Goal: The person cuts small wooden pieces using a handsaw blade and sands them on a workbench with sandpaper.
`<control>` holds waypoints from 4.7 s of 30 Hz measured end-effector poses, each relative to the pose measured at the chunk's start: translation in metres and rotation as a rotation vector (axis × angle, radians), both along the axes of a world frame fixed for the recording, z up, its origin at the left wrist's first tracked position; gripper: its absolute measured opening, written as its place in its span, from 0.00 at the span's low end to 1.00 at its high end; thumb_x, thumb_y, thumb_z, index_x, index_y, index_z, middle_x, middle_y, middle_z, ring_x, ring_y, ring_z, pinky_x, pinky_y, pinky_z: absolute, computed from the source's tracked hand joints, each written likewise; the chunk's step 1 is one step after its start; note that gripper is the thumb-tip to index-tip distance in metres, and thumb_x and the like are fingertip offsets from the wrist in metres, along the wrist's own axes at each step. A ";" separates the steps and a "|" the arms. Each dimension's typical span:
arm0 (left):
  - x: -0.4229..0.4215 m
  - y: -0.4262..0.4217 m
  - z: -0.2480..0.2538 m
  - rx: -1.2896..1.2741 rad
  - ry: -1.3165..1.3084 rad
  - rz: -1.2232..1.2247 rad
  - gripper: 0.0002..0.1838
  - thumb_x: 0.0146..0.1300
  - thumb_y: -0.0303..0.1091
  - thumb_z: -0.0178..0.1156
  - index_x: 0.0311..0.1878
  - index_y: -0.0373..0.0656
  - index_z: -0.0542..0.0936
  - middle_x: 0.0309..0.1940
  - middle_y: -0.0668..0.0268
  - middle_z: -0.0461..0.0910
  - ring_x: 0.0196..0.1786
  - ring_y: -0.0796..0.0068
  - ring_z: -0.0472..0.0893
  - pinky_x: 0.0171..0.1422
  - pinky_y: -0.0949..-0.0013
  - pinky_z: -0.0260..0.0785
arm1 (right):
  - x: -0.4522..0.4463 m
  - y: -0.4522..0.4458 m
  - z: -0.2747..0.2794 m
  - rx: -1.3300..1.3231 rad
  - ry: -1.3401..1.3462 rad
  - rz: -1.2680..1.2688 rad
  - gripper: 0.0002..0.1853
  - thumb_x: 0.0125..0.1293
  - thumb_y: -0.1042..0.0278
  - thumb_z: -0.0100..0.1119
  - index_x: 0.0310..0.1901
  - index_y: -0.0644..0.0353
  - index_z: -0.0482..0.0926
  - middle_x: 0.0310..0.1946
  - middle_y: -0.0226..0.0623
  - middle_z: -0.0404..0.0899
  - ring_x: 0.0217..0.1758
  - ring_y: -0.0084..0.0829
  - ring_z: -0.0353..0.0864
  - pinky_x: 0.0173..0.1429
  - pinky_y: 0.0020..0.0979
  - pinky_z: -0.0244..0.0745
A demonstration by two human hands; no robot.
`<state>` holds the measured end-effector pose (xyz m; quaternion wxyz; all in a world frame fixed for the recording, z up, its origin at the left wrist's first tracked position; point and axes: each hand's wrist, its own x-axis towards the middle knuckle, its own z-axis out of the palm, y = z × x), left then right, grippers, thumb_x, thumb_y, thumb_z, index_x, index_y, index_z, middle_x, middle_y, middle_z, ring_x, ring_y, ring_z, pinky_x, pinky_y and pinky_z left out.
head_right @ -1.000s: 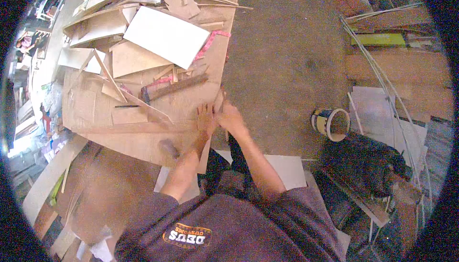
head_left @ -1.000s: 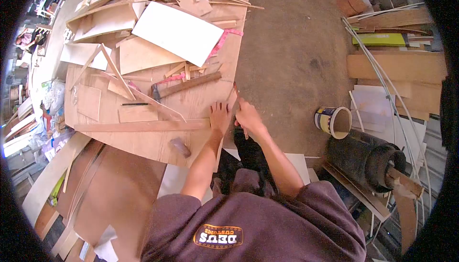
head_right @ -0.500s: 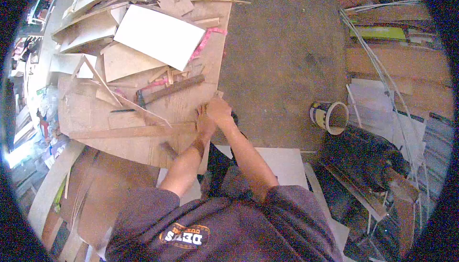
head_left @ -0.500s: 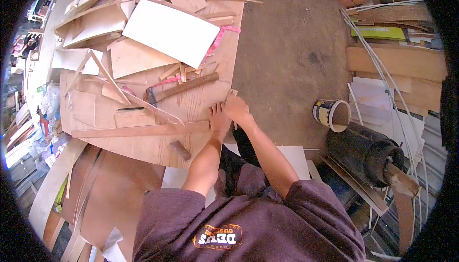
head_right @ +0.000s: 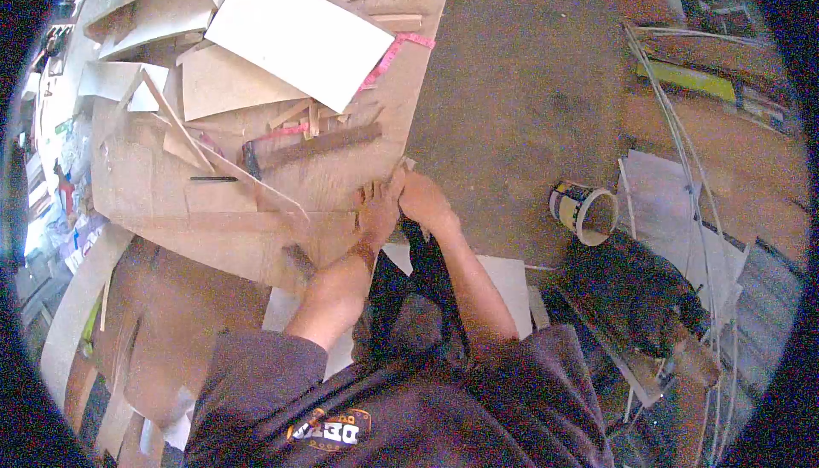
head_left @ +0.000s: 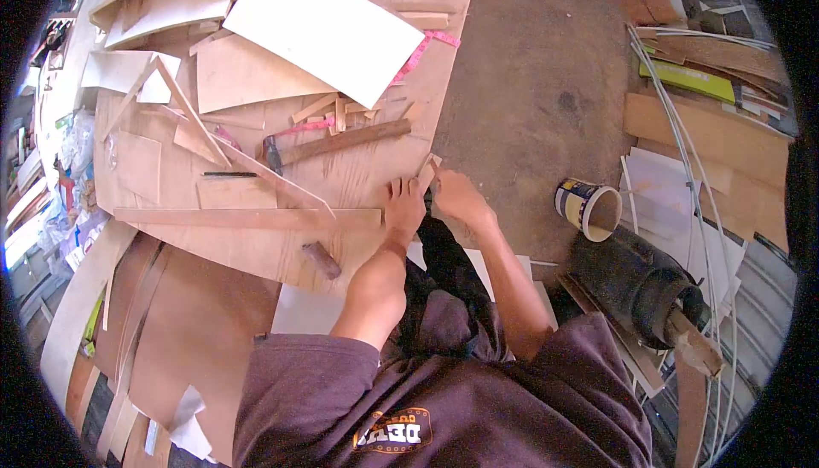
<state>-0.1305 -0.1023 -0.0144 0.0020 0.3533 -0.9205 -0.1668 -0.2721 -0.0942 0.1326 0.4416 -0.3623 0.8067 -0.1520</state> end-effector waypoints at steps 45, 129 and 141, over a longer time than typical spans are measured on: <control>0.013 0.023 0.012 -0.197 0.145 0.137 0.21 0.69 0.51 0.53 0.47 0.39 0.75 0.51 0.55 0.77 0.53 0.54 0.73 0.57 0.54 0.63 | -0.003 0.007 -0.050 0.029 -0.419 -0.270 0.14 0.71 0.60 0.43 0.39 0.62 0.75 0.18 0.31 0.70 0.12 0.21 0.63 0.12 0.28 0.53; 0.027 0.027 0.051 0.049 0.353 0.219 0.15 0.65 0.40 0.59 0.50 0.44 0.77 0.42 0.57 0.79 0.46 0.53 0.78 0.51 0.50 0.69 | -0.005 0.107 0.054 -0.230 -0.105 -0.407 0.16 0.75 0.70 0.48 0.60 0.66 0.71 0.31 0.42 0.80 0.28 0.34 0.83 0.28 0.33 0.73; 0.080 0.022 0.331 0.823 1.105 0.560 0.22 0.77 0.53 0.47 0.39 0.42 0.75 0.17 0.77 0.64 0.18 0.89 0.59 0.21 0.79 0.50 | 0.083 0.043 0.223 -0.828 -0.749 -0.396 0.15 0.76 0.63 0.53 0.57 0.63 0.74 0.20 0.17 0.59 0.18 0.11 0.52 0.21 0.20 0.49</control>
